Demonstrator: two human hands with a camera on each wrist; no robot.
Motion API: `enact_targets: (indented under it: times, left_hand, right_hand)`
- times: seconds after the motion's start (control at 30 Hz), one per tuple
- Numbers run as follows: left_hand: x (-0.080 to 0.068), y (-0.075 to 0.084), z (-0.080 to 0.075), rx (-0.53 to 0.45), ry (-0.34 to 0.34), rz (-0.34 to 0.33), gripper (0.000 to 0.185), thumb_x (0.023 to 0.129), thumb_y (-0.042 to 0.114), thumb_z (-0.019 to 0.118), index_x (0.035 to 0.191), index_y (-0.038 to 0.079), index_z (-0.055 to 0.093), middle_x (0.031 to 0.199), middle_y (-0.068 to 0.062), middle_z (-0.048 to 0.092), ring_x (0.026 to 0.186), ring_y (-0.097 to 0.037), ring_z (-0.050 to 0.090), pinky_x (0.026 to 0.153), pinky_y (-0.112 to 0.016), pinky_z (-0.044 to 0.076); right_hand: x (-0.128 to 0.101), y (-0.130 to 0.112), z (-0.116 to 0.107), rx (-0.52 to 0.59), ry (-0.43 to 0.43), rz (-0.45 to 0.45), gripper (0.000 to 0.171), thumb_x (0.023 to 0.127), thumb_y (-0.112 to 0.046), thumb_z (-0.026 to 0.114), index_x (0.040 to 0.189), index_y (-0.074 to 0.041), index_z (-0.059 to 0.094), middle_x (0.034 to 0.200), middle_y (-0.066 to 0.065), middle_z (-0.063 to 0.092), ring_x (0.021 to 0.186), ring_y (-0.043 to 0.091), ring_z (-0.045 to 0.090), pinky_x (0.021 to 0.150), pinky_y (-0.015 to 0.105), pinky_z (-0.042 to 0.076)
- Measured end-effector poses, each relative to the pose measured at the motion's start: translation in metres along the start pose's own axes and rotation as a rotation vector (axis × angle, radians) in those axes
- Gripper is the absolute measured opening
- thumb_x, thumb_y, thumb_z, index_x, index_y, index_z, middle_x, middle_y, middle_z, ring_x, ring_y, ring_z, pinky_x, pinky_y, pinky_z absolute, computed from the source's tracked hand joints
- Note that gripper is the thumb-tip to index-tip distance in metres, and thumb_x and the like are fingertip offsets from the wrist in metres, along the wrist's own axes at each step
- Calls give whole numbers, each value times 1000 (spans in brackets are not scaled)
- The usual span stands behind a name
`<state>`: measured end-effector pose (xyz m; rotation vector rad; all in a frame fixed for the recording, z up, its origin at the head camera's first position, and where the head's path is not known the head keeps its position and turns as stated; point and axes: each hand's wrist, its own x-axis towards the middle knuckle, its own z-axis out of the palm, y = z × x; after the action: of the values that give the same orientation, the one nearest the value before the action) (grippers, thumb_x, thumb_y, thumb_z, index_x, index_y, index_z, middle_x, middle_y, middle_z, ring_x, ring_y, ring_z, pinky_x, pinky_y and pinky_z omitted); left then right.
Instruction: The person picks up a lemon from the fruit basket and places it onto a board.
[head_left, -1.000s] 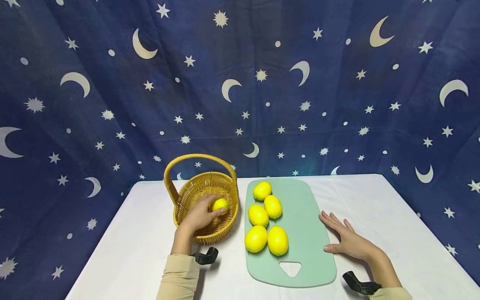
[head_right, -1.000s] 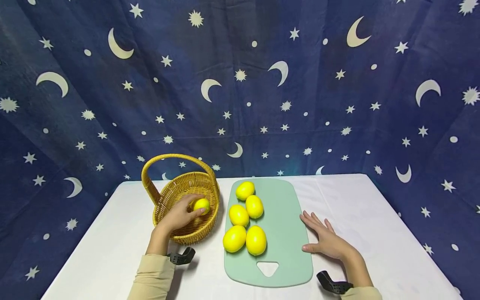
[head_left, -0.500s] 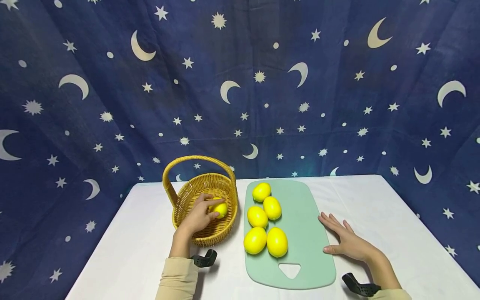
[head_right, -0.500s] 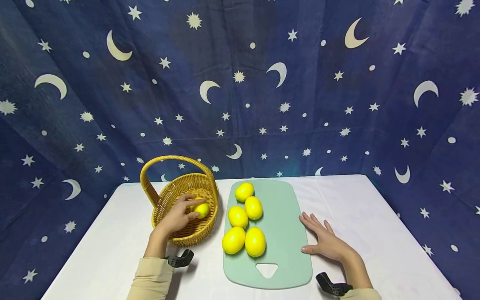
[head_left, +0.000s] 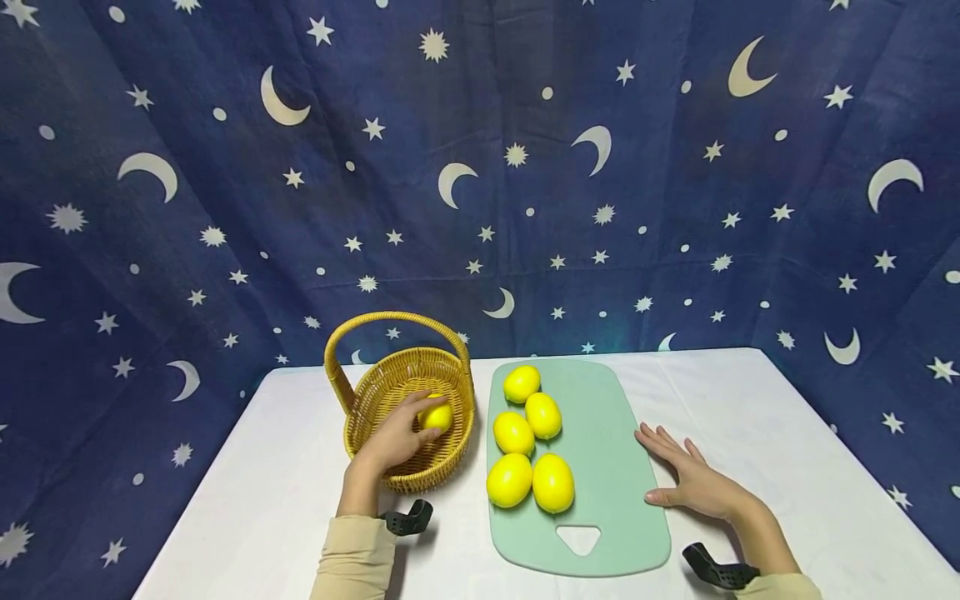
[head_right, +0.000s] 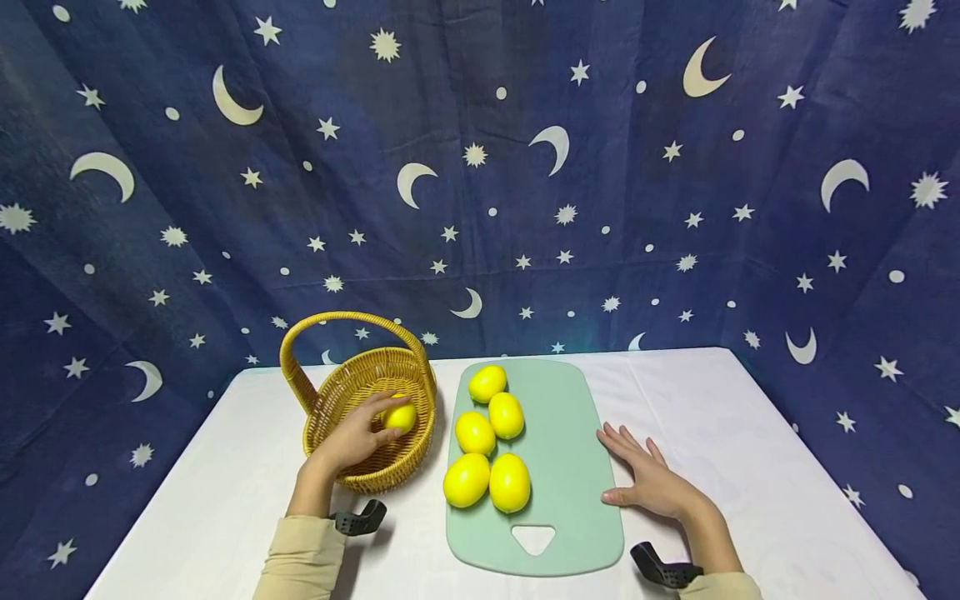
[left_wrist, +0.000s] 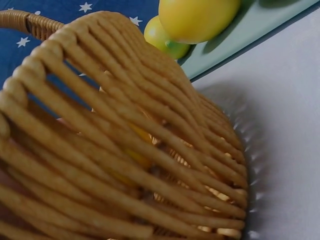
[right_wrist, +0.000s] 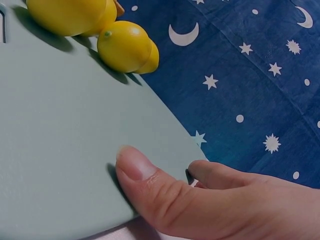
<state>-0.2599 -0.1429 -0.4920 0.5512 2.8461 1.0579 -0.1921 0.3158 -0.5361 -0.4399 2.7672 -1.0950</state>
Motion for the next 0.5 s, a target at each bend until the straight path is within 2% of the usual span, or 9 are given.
enact_targets:
  times: [0.27, 0.5]
  left_hand:
    - [-2, -1, 3, 2, -1, -18, 48, 88, 19, 67, 135, 18, 55, 149, -15, 37, 136, -39, 36, 111, -56, 30]
    - [-2, 2, -1, 9, 11, 2, 50, 86, 15, 69, 134, 15, 55, 148, -17, 38, 136, -39, 36, 111, -56, 30]
  right_hand:
    - [-3, 0, 2, 6, -9, 10, 99, 68, -42, 79, 147, -4, 32, 154, 26, 19, 141, 51, 4, 111, 63, -15]
    - [-1, -1, -1, 0, -17, 19, 101, 67, -43, 78, 148, -5, 32, 155, 25, 19, 142, 49, 3, 112, 62, -14]
